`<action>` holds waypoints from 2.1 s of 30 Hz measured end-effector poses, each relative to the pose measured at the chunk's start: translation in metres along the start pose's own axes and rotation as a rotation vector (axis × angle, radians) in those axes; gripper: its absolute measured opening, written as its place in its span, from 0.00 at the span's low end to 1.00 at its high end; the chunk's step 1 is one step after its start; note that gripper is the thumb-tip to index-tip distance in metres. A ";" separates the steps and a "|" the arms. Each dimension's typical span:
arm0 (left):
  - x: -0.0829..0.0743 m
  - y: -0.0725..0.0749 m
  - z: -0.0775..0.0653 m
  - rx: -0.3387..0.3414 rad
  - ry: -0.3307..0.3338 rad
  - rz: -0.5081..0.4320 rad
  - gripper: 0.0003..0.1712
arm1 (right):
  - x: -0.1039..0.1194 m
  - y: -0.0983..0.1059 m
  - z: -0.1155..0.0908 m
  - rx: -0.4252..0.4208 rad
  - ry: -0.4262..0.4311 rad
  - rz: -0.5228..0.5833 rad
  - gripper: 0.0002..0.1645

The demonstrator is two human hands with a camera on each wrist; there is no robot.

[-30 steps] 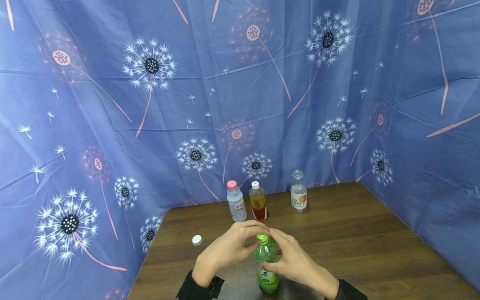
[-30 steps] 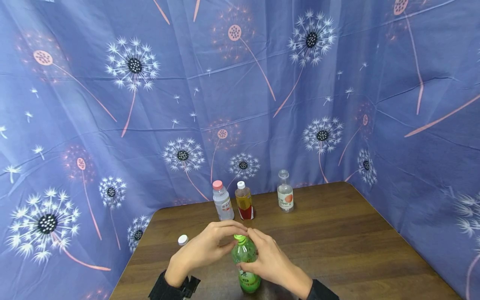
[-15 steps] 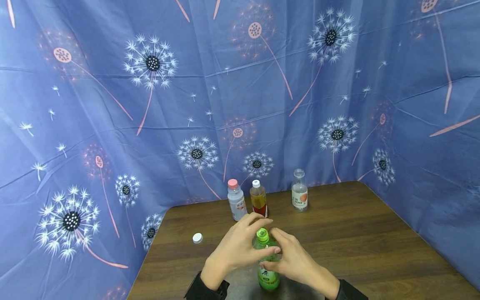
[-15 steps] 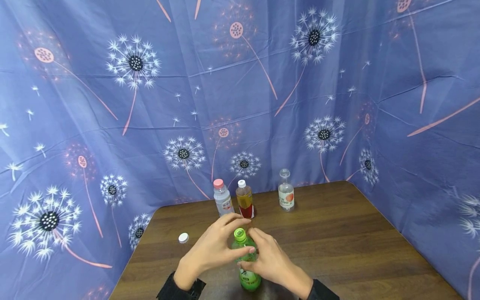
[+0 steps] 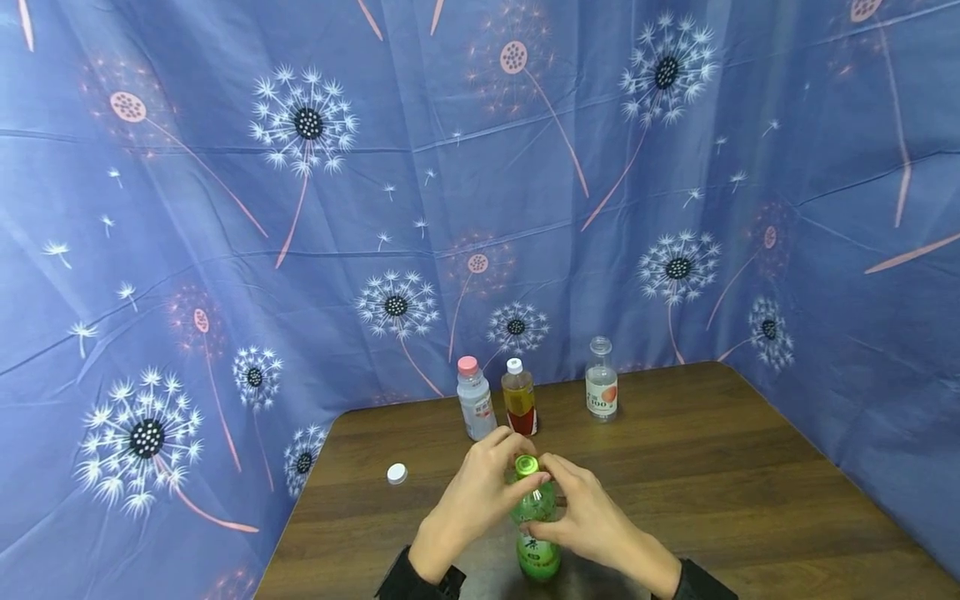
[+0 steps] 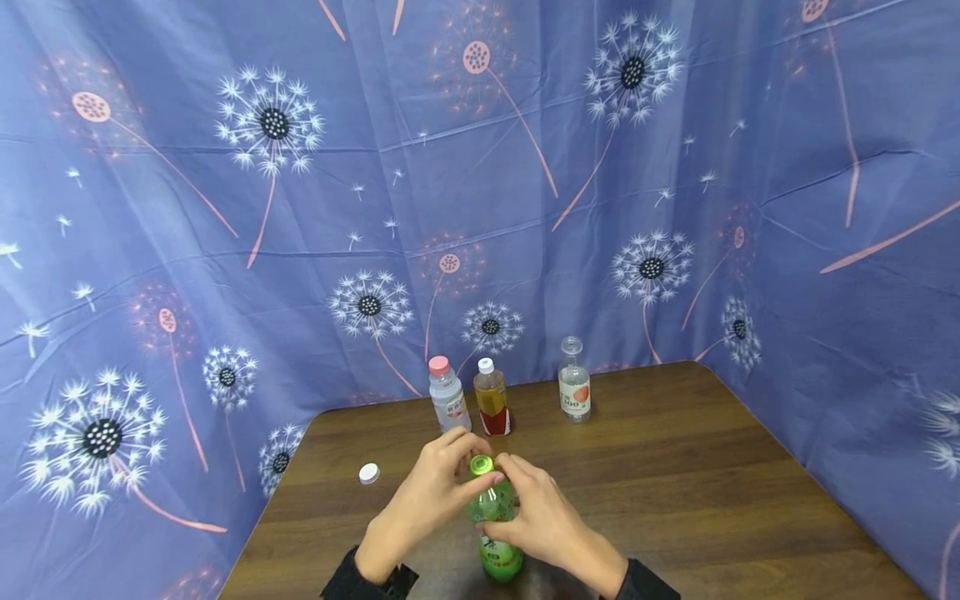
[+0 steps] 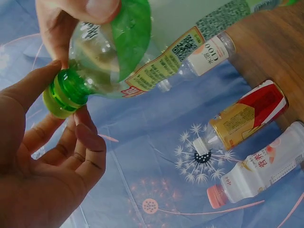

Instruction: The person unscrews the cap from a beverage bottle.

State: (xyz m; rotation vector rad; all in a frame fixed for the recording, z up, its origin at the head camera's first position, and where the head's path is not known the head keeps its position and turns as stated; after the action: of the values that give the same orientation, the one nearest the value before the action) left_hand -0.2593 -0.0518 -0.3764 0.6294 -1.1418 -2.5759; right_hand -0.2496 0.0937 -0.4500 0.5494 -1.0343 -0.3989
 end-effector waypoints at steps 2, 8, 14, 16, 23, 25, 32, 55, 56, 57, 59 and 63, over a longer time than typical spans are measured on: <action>0.000 0.001 0.000 0.020 -0.003 -0.036 0.13 | -0.001 0.001 0.000 0.001 -0.012 0.003 0.40; 0.000 0.006 0.000 0.065 -0.025 -0.111 0.14 | -0.003 0.003 -0.001 0.018 -0.059 0.007 0.44; -0.004 0.008 0.000 0.098 -0.065 -0.216 0.17 | -0.002 0.004 -0.002 -0.002 -0.031 0.000 0.42; -0.006 0.008 -0.001 0.110 -0.081 -0.224 0.19 | -0.002 0.005 -0.002 -0.020 -0.023 -0.026 0.42; -0.010 0.003 -0.002 0.070 -0.092 -0.089 0.25 | -0.001 0.004 -0.004 0.005 -0.058 -0.026 0.40; -0.011 0.002 -0.002 0.014 -0.055 -0.015 0.24 | 0.001 0.003 -0.004 0.015 -0.057 -0.018 0.36; -0.010 -0.001 -0.001 -0.119 0.079 0.060 0.21 | 0.004 0.000 -0.004 0.009 -0.041 0.001 0.36; -0.016 0.010 -0.006 0.015 -0.010 -0.176 0.16 | 0.003 0.000 -0.007 -0.016 -0.060 -0.021 0.42; -0.017 0.011 -0.005 0.018 -0.018 -0.184 0.17 | 0.003 0.001 -0.007 -0.016 -0.064 -0.024 0.42; -0.018 0.011 -0.005 0.022 -0.026 -0.187 0.17 | 0.003 0.001 -0.007 -0.016 -0.067 -0.028 0.43; -0.019 0.011 -0.005 0.033 -0.040 -0.193 0.20 | 0.003 0.001 -0.008 -0.009 -0.075 -0.026 0.45; -0.019 0.012 -0.005 0.059 -0.051 -0.205 0.24 | 0.003 0.000 -0.007 0.005 -0.095 -0.007 0.46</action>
State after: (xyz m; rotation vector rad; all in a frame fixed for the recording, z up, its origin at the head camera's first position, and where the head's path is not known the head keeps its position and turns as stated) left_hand -0.2400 -0.0554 -0.3647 0.7336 -1.2321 -2.7522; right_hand -0.2418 0.0938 -0.4513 0.5432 -1.1251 -0.4321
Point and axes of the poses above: each hand's wrist, its own z-axis towards the middle knuckle, its own y-axis out of the back of the hand, x = y × z, the point moved 5 cm from there along z, towards the middle knuckle, and after that the axes turned 11 degrees about -y, right-handed, at the moved point
